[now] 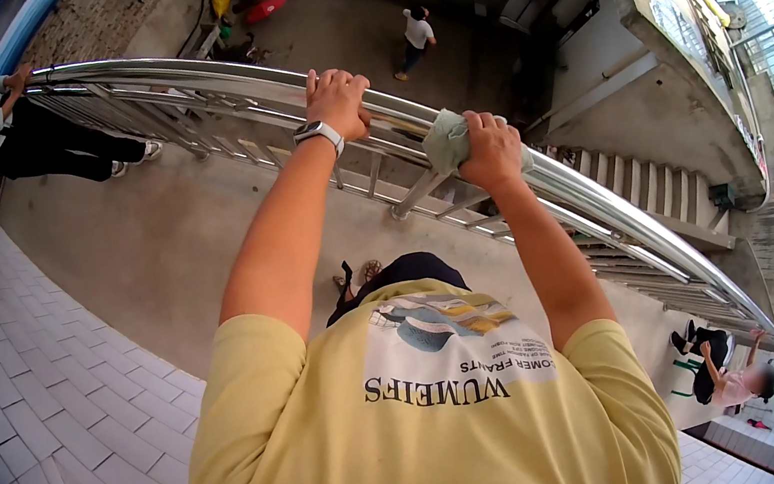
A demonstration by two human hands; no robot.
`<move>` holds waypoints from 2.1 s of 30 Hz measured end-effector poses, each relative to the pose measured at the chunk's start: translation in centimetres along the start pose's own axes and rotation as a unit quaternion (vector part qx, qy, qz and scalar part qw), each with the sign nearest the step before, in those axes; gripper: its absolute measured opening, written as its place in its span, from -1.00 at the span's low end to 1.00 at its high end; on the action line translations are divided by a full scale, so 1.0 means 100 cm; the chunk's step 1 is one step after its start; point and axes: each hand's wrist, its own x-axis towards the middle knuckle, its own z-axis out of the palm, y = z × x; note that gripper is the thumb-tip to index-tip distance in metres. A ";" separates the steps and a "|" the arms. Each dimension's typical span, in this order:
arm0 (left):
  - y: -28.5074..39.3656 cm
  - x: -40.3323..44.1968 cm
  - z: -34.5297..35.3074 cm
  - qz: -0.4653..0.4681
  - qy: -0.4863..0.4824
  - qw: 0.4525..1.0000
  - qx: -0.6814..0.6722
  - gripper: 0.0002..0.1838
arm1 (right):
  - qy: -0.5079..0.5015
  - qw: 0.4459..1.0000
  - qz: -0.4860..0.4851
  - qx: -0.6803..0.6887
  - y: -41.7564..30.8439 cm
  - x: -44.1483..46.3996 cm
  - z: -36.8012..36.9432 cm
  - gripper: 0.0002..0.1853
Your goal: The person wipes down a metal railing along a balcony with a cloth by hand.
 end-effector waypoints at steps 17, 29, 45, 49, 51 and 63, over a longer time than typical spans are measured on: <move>-0.005 -0.007 0.002 0.047 0.046 0.996 -0.060 -0.33 | 0.138 0.983 -0.069 0.098 0.096 -0.056 -0.004 -0.38; -0.003 -0.006 0.001 0.047 0.032 0.997 -0.043 -0.21 | 0.264 0.955 0.137 0.014 0.181 -0.103 0.006 -0.72; 0.005 -0.007 -0.007 0.040 0.009 0.999 -0.025 -0.23 | 0.150 0.935 0.319 0.044 0.165 -0.084 -0.019 -0.77; 0.006 -0.006 -0.007 0.030 0.002 0.999 -0.023 -0.31 | 0.142 0.923 0.354 0.049 0.166 -0.080 -0.019 -0.77; 0.007 -0.006 -0.009 0.022 -0.010 1.000 -0.014 -0.30 | 0.162 0.926 0.339 0.046 0.169 -0.081 -0.013 -0.80; 0.007 -0.007 -0.008 0.029 0.005 0.999 -0.019 -0.35 | 0.293 0.927 0.229 0.055 0.170 -0.091 -0.005 -0.83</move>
